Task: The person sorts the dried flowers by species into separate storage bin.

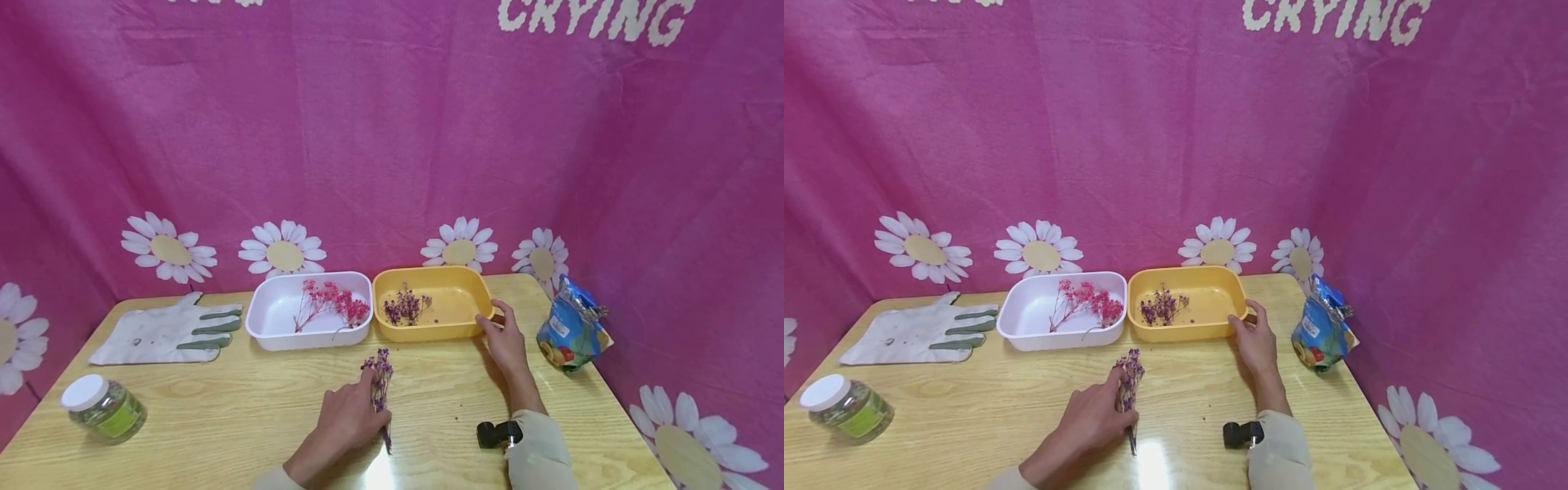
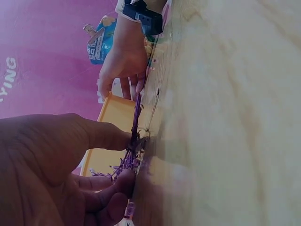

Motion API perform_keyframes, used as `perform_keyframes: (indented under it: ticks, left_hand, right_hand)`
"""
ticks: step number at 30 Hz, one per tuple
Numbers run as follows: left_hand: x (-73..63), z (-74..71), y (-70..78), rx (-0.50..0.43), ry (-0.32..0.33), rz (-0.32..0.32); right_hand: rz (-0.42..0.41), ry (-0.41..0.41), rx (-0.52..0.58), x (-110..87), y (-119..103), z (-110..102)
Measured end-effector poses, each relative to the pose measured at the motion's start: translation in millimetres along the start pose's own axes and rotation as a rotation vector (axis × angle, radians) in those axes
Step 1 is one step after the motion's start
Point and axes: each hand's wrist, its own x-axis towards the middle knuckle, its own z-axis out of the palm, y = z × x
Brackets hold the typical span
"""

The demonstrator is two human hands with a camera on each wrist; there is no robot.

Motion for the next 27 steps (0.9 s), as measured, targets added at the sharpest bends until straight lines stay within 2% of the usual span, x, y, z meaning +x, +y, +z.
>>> perform_keyframes:
  ticks: [10,20,27]
  left_hand:
    - [1.5,-1.1,-4.5,-0.065,0.033,-0.003]
    - [3.1,-5.6,-8.7,-0.155,-0.007,-0.055]
    - [5.2,-7.5,-14.0,-0.258,0.061,0.009]
  right_hand:
    - [-0.010,0.004,0.010,-0.6,0,0]
    - [-0.013,-0.004,-0.009,0.0,1,0]
    - [-0.011,-0.003,-0.009,0.6,1,0]
